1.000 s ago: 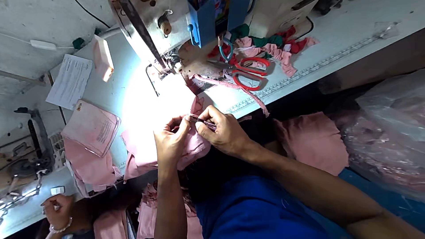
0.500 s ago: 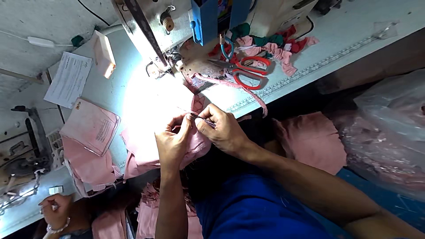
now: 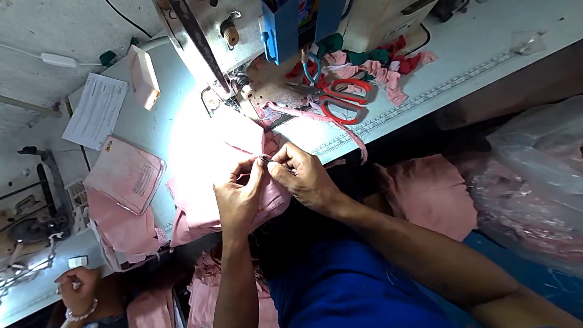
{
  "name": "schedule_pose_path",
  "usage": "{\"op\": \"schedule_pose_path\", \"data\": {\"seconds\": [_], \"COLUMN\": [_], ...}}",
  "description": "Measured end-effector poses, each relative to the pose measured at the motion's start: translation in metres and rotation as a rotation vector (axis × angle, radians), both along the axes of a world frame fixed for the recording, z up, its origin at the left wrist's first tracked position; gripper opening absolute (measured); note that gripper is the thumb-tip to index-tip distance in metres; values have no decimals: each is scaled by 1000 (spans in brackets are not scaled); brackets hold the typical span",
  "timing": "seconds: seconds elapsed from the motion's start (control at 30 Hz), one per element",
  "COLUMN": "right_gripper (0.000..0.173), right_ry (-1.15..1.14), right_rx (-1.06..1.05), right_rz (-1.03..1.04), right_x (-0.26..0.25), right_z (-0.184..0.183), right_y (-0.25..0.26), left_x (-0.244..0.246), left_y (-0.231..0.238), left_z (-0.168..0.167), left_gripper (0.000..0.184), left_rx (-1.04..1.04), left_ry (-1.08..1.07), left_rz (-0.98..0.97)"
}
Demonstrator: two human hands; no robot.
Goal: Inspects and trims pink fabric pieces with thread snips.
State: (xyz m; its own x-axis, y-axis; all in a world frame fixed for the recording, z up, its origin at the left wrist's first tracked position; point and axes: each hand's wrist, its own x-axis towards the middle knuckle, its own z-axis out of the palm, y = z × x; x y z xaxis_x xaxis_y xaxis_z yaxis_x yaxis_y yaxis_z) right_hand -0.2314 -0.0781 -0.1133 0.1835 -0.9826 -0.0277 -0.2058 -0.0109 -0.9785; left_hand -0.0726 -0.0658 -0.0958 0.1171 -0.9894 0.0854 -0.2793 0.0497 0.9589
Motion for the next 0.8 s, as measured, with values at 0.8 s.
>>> {"op": "schedule_pose_path", "data": {"seconds": [0.8], "right_gripper": [13], "right_ry": [-12], "right_rx": [-52], "right_rz": [-87], "right_x": [9], "right_z": [-2], "right_y": [-12], "left_x": [-1], "left_y": [2], "left_z": [-7], "left_gripper": [13], "left_rx": [5], "left_ry": [-15], "left_rz": [51]}}
